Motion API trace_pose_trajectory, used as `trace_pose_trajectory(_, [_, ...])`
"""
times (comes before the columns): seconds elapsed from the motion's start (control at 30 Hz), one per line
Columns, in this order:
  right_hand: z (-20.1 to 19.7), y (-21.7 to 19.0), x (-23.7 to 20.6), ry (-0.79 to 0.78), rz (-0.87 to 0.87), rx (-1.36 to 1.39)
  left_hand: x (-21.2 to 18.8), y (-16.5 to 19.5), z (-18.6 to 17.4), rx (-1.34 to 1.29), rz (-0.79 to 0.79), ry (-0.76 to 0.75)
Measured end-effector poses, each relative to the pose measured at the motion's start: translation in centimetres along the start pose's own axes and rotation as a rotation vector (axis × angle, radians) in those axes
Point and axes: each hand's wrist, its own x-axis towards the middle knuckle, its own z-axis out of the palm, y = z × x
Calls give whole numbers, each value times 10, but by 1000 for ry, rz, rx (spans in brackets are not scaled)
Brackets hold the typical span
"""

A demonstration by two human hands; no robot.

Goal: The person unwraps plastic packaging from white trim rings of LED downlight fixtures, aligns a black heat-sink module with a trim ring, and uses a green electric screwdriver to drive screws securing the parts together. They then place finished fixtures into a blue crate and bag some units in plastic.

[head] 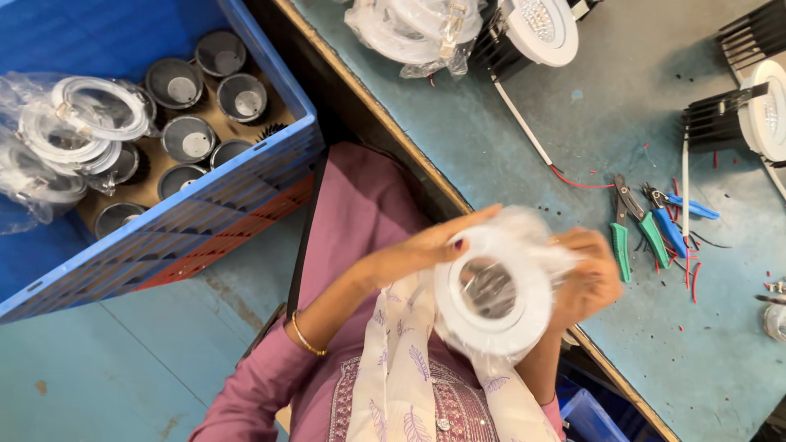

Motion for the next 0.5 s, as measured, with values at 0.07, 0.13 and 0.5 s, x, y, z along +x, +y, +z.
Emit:
trace_pose_trajectory(0.07, [-8, 4, 3, 197, 62, -44, -6, -17, 16, -291, -144, 122])
trace_pose_trajectory(0.13, [-15, 4, 4, 153, -16, -371, -6, -28, 25, -403, -186, 271])
trace_pose_trajectory(0.5, [-42, -19, 13, -270, 461, -63, -14, 44, 17, 415, -38, 499])
